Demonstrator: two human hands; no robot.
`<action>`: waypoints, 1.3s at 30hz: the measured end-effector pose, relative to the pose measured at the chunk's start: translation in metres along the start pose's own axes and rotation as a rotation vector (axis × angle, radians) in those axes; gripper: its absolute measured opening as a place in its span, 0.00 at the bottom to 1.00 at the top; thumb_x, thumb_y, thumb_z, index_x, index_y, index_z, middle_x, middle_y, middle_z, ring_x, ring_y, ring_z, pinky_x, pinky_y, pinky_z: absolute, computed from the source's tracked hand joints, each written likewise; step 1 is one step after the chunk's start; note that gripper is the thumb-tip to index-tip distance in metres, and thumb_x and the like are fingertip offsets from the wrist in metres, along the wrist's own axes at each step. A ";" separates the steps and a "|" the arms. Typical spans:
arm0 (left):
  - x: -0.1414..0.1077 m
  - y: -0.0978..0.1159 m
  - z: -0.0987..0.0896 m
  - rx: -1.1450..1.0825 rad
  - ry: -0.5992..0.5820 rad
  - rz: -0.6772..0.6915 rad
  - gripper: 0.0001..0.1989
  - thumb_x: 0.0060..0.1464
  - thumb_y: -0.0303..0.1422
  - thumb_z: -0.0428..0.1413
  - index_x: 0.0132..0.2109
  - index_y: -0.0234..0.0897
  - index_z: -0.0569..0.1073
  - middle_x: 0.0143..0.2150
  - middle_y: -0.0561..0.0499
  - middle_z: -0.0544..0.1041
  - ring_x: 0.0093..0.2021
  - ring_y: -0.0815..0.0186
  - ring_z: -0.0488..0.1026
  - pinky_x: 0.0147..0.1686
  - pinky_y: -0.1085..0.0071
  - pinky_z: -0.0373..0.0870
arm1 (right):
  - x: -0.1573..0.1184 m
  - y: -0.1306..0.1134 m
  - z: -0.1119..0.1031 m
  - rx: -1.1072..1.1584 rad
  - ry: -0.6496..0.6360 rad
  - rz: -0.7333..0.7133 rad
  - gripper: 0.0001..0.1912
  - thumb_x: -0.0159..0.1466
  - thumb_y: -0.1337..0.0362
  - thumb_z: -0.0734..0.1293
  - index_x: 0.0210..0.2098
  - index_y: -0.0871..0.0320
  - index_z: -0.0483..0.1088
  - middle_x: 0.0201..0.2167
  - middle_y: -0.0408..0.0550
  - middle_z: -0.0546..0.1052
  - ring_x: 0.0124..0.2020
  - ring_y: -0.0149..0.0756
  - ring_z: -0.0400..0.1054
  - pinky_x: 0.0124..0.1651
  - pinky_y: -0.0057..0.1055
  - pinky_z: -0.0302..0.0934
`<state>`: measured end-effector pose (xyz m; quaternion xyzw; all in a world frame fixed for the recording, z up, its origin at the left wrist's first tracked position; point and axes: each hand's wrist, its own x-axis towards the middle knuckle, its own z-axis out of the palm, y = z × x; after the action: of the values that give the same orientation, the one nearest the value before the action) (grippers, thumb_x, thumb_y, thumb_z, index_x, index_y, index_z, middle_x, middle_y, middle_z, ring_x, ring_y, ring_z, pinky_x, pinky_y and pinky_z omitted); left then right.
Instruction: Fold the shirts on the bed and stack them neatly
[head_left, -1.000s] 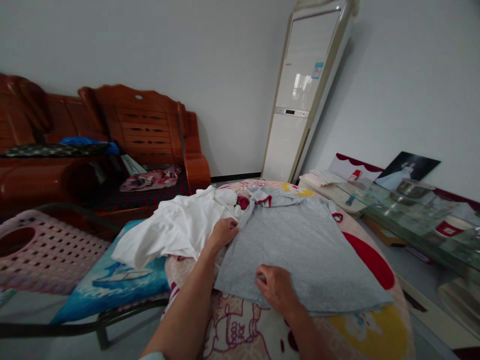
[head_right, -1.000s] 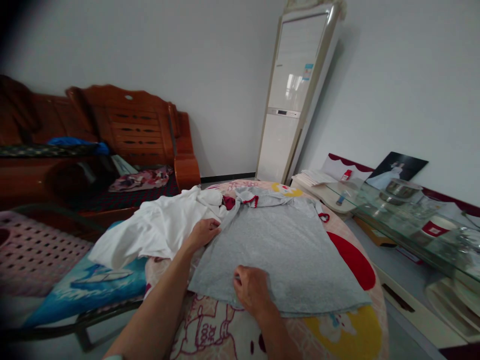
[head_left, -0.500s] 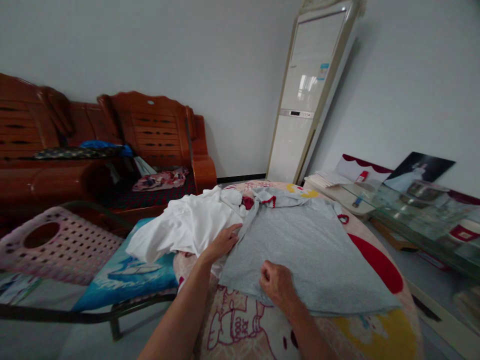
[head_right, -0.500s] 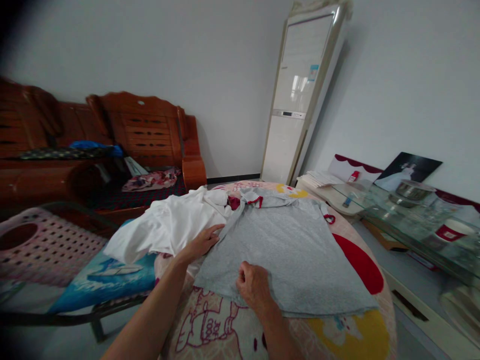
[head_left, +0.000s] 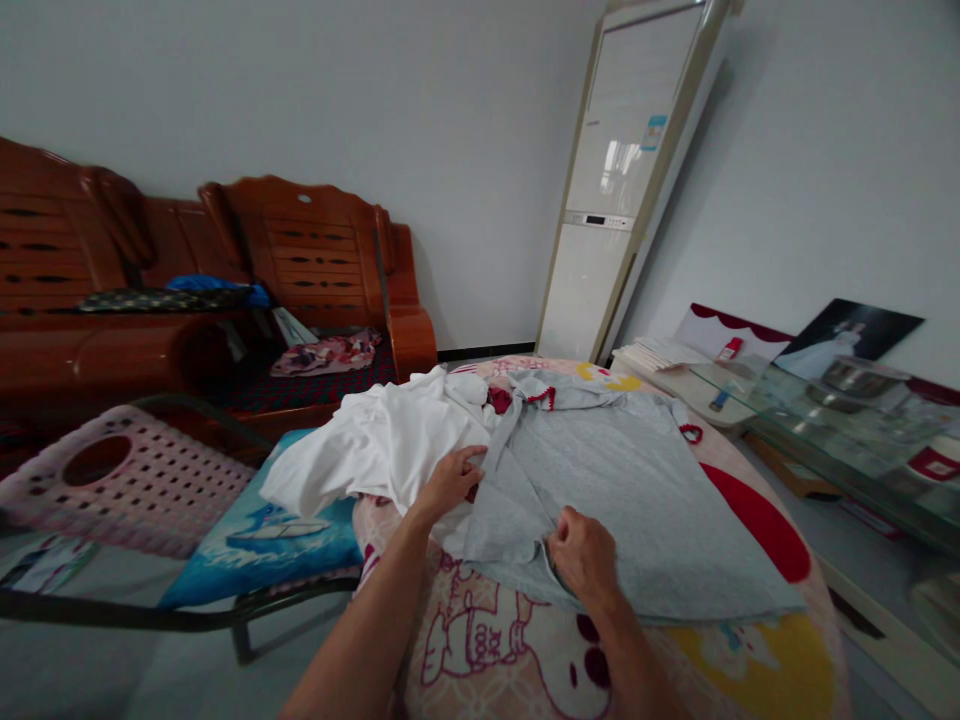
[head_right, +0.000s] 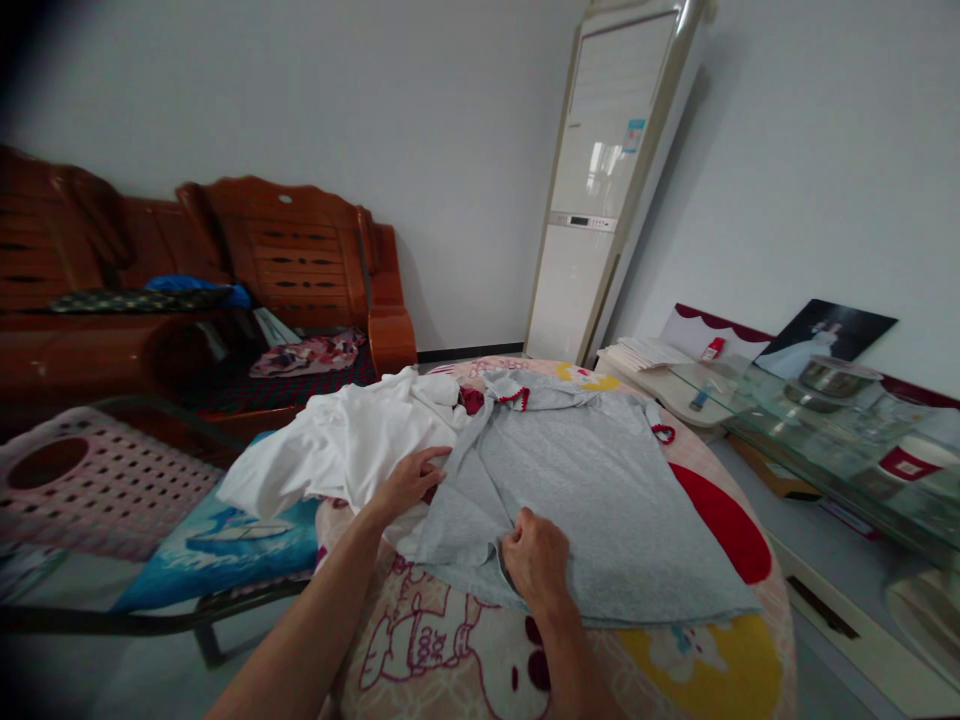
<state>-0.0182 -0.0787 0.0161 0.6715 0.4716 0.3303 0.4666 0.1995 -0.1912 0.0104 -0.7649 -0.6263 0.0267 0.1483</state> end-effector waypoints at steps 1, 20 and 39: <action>-0.001 0.000 0.000 -0.050 -0.015 -0.021 0.26 0.53 0.34 0.50 0.59 0.32 0.65 0.23 0.56 0.71 0.21 0.69 0.70 0.24 0.74 0.67 | 0.000 0.001 0.000 -0.012 -0.015 -0.001 0.05 0.55 0.70 0.63 0.26 0.56 0.70 0.23 0.46 0.76 0.27 0.33 0.68 0.29 0.29 0.45; -0.006 0.019 0.028 0.659 0.151 0.010 0.36 0.48 0.28 0.54 0.65 0.31 0.55 0.32 0.51 0.78 0.34 0.63 0.75 0.38 0.70 0.66 | -0.001 0.008 -0.003 -0.074 -0.063 -0.039 0.07 0.55 0.70 0.61 0.27 0.56 0.71 0.26 0.47 0.77 0.29 0.35 0.69 0.30 0.30 0.45; -0.025 0.023 0.007 0.967 0.166 -0.023 0.20 0.55 0.25 0.52 0.56 0.38 0.66 0.46 0.44 0.74 0.46 0.61 0.73 0.45 0.68 0.66 | -0.009 -0.008 -0.003 0.089 -0.192 -0.244 0.09 0.56 0.70 0.62 0.28 0.54 0.74 0.26 0.44 0.79 0.28 0.32 0.69 0.31 0.26 0.48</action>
<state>-0.0130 -0.1072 0.0352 0.7774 0.6138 0.1207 0.0659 0.1902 -0.1986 0.0140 -0.6697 -0.7240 0.1092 0.1238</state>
